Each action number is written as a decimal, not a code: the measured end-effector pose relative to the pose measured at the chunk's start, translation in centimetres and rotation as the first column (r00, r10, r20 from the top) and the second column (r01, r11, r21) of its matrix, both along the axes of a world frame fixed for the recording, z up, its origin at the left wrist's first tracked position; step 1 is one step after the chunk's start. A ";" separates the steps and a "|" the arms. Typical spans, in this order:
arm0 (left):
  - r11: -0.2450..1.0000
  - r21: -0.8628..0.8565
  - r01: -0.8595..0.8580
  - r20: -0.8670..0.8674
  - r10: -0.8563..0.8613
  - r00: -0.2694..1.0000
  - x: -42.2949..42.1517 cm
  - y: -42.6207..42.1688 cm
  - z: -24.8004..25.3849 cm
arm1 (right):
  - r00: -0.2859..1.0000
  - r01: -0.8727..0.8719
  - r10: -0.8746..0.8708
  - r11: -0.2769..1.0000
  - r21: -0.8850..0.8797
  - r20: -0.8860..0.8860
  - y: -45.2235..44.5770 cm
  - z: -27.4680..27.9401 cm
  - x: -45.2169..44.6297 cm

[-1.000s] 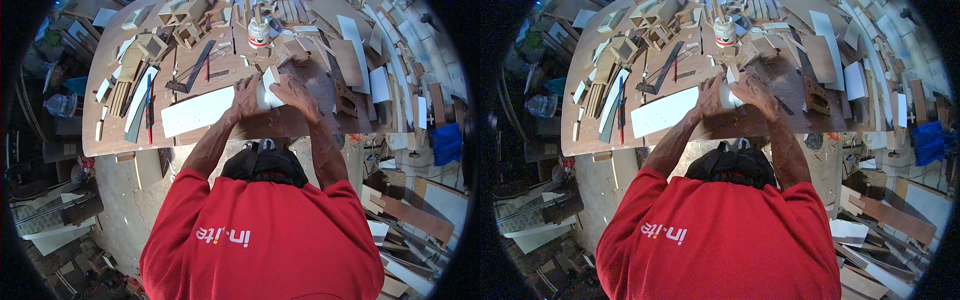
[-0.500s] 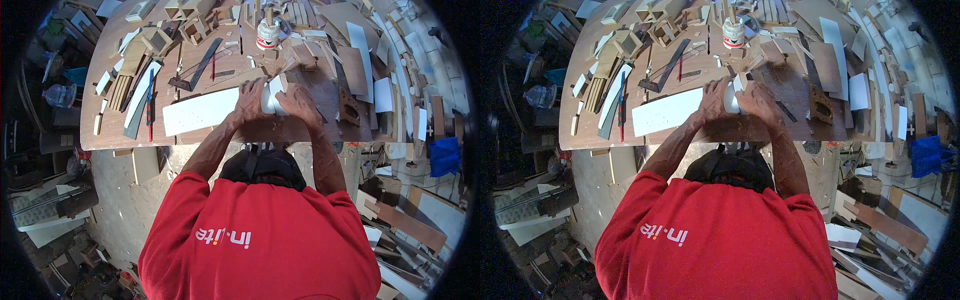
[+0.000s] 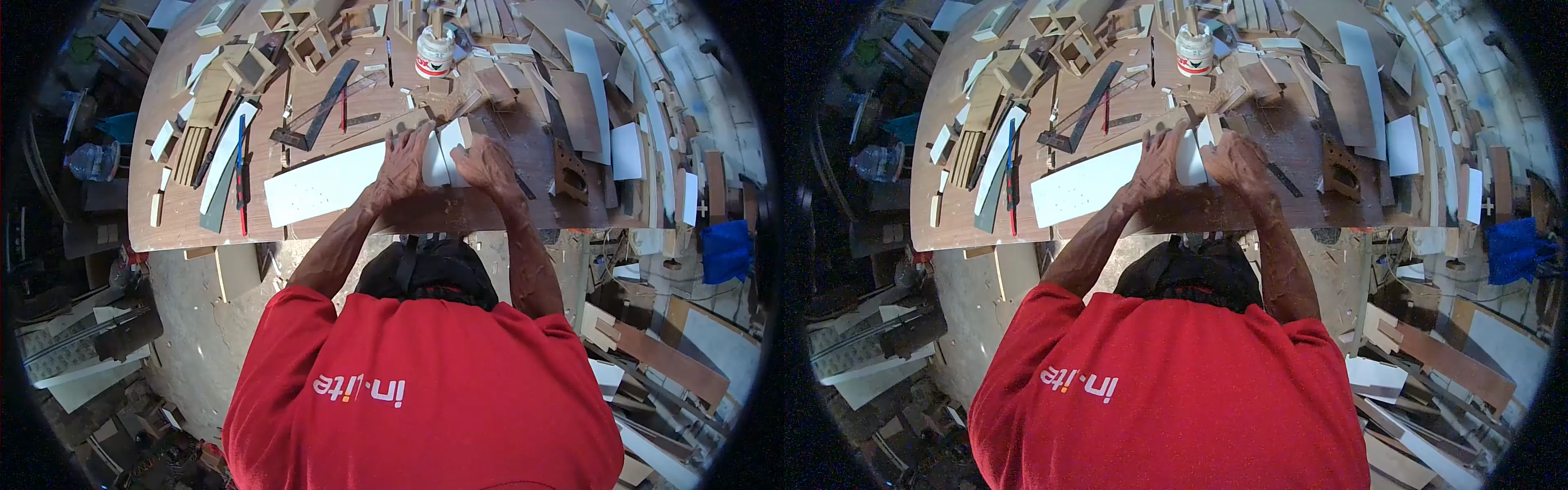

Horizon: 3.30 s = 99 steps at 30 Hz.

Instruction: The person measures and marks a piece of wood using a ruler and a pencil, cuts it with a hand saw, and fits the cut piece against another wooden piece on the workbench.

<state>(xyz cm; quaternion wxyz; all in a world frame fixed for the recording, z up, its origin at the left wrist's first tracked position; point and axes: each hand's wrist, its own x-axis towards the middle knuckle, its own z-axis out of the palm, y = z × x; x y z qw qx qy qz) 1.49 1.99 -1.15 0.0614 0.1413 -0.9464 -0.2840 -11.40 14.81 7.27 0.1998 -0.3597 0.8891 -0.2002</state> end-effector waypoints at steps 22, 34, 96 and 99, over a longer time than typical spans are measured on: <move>0.996 -0.037 -0.078 0.100 0.081 0.992 1.4 -1.1 -0.8 | 0.985 -0.163 0.164 0.986 0.014 -0.054 -1.5 -0.2 1.2; 0.992 -0.063 -0.113 0.056 0.117 0.992 1.1 -0.7 -1.4 | 0.708 -0.494 0.502 0.855 0.160 -0.496 -2.8 -3.3 0.7; 0.643 0.766 -0.020 0.230 -0.244 0.942 -2.4 -7.2 9.1 | 0.766 0.643 -0.643 0.766 -0.003 -0.002 12.6 -6.2 -10.6; 0.551 0.829 -0.094 0.257 -0.228 0.939 -2.5 -8.0 9.3 | 0.787 0.613 -0.612 0.790 0.015 0.077 12.2 -4.4 -9.3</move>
